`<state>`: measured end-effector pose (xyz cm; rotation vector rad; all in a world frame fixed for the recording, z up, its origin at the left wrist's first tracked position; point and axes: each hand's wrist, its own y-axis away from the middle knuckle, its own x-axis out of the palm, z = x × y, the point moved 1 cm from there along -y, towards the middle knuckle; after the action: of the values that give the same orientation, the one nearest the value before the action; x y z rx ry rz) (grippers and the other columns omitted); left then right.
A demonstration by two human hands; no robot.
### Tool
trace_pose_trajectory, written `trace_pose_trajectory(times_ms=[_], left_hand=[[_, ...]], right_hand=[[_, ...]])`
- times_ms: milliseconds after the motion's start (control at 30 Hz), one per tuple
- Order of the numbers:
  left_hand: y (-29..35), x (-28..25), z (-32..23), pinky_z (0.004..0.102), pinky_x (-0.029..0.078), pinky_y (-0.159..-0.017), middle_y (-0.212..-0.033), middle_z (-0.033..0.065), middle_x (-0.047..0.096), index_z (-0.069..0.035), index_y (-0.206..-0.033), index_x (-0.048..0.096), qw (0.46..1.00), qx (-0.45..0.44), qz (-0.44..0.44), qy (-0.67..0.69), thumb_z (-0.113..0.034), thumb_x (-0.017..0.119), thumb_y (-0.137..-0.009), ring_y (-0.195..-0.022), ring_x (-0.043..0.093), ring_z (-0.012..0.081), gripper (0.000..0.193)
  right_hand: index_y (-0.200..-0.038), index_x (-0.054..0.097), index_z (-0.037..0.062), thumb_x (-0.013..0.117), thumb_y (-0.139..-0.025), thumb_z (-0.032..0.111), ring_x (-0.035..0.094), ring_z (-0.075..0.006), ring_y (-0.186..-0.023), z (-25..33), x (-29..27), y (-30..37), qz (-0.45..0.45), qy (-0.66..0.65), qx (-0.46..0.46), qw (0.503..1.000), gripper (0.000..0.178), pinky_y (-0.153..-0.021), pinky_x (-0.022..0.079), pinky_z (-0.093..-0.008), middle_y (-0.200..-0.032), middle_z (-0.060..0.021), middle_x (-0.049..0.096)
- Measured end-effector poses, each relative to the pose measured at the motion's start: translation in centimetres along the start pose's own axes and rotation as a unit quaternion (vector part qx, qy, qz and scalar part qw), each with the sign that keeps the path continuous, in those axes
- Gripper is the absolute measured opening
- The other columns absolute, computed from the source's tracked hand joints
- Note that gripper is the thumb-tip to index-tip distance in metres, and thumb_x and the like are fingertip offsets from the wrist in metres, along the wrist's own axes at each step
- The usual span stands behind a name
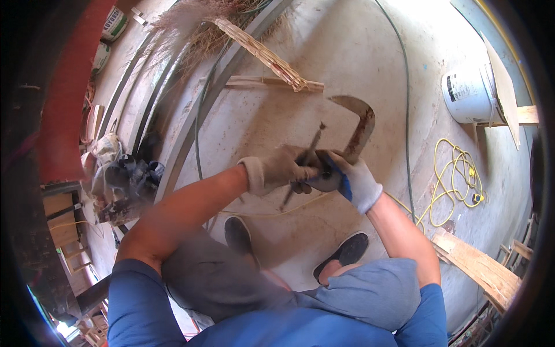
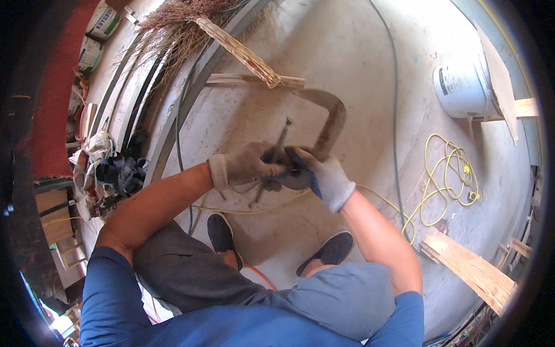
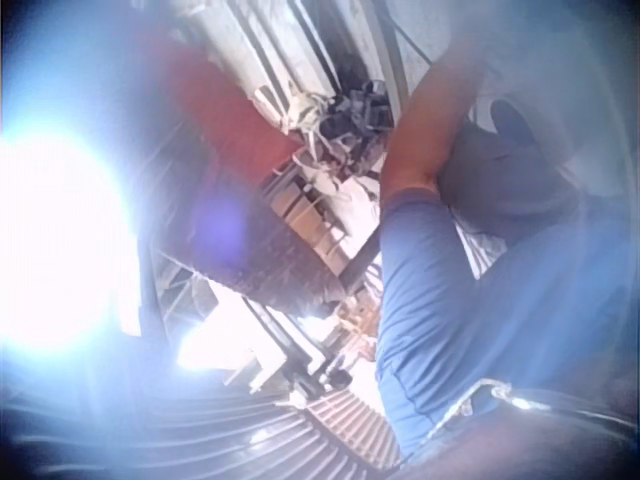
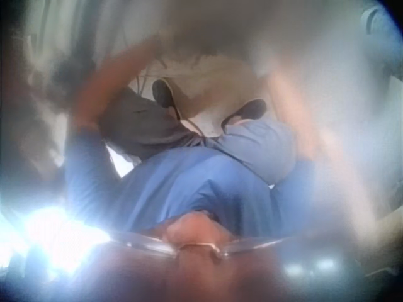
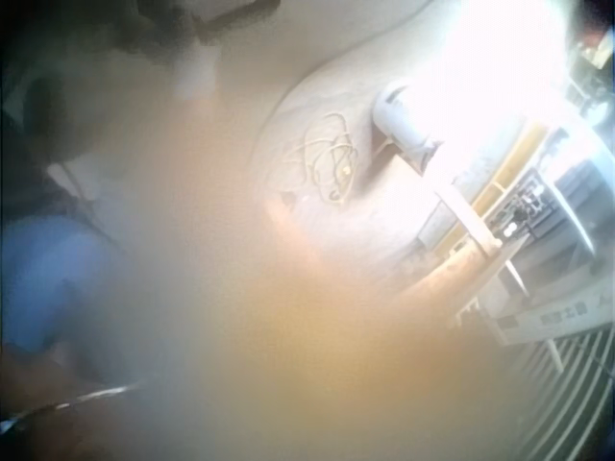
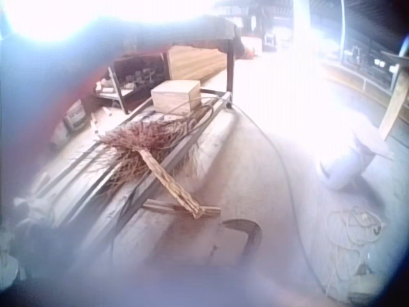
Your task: The person assembles small wooden blocks in a workshop. They use a C-clamp to secure pieces, apply glue with a brush, and fasten them together using a pneumatic nail gun. The person handles multiple small wooden blocks and tools throughout the process.
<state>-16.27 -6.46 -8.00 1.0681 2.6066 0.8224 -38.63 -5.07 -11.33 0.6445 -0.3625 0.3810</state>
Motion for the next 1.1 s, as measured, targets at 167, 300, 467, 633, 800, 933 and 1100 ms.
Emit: trace_pose_trajectory(times_ms=[167, 300, 467, 633, 800, 933, 1100], left_hand=[[-0.3, -2.3, 3.8, 0.0413, 0.051, -0.093, -0.115, 0.0135, 0.071, -0.013, -0.117, 0.070, 0.908, -0.074, -0.027, -0.411, -0.047, 0.070, -0.085, -0.107, 0.067, 0.0313, 0.046], [-1.0, -3.2, 8.6, 0.0433, 0.049, -0.099, -0.121, 0.0166, 0.068, -0.008, -0.121, 0.067, 0.865, -0.198, 0.008, -0.460, -0.040, 0.068, -0.088, -0.115, 0.063, 0.0357, 0.046], [-2.2, -1.7, 11.8, 0.0453, 0.047, -0.103, -0.124, 0.0215, 0.066, -0.006, -0.129, 0.061, 0.837, -0.163, 0.061, -0.518, -0.045, 0.067, -0.089, -0.119, 0.061, 0.0366, 0.057], [-4.0, -0.3, 10.0, 0.0436, 0.045, -0.106, -0.138, 0.0270, 0.055, -0.002, -0.139, 0.050, 0.830, -0.229, 0.055, -0.506, -0.047, 0.069, -0.088, -0.127, 0.056, 0.0390, 0.070], [-5.3, 0.7, 8.6, 0.0436, 0.047, -0.105, -0.139, 0.0283, 0.054, -0.003, -0.145, 0.040, 0.817, -0.269, 0.073, -0.504, -0.045, 0.071, -0.088, -0.126, 0.056, 0.0409, 0.077], [-6.9, 1.7, 8.6, 0.0455, 0.049, -0.102, -0.137, 0.0280, 0.055, -0.004, -0.142, 0.041, 0.802, -0.298, 0.064, -0.513, -0.042, 0.072, -0.087, -0.124, 0.057, 0.0416, 0.074], [-5.5, 2.8, 11.3, 0.0476, 0.050, -0.099, -0.124, 0.0223, 0.065, -0.009, -0.140, 0.043, 0.794, -0.261, -0.002, -0.549, -0.037, 0.068, -0.088, -0.117, 0.062, 0.0398, 0.064]], right_hand=[[-0.107, 0.068, -0.0055, 0.067, -0.095, 0.037, 0.070, -0.0245, -0.076, -3.1, -7.1, 6.1, -0.243, 0.243, 0.078, 0.936, 0.044, -0.070, 0.055, -0.0389, -0.086, -0.0167, 0.073], [-0.098, 0.067, -0.0018, 0.068, -0.090, 0.041, 0.070, -0.0398, -0.076, -4.5, -11.7, 13.1, -0.299, 0.563, 0.041, 0.769, 0.043, -0.070, 0.053, -0.0498, -0.077, -0.0244, 0.068], [-0.110, 0.063, 0.0059, 0.063, -0.091, 0.031, 0.067, -0.0449, -0.080, -6.1, -12.2, 20.2, -0.263, 0.657, 0.099, 0.699, 0.031, -0.072, 0.052, -0.0543, -0.078, -0.0242, 0.067], [-0.108, 0.062, 0.0130, 0.061, -0.091, 0.031, 0.067, -0.0429, -0.086, -8.3, -12.4, 24.3, -0.284, 0.616, 0.196, 0.708, 0.024, -0.078, 0.052, -0.0535, -0.089, -0.0177, 0.071], [-0.102, 0.060, 0.0144, 0.062, -0.090, 0.026, 0.069, -0.0382, -0.084, -11.0, -12.3, 23.6, -0.286, 0.646, 0.300, 0.641, 0.017, -0.074, 0.051, -0.0535, -0.085, -0.0146, 0.071], [-0.101, 0.060, 0.0133, 0.060, -0.090, 0.022, 0.069, -0.0387, -0.081, -13.6, -13.1, 23.9, -0.321, 0.647, 0.296, 0.626, 0.014, -0.073, 0.051, -0.0538, -0.082, -0.0150, 0.070], [-0.099, 0.060, 0.0081, 0.052, -0.093, 0.019, 0.071, -0.0381, -0.079, -11.2, -10.6, 23.1, -0.280, 0.637, 0.230, 0.680, 0.015, -0.074, 0.054, -0.0521, -0.085, -0.0186, 0.072]])
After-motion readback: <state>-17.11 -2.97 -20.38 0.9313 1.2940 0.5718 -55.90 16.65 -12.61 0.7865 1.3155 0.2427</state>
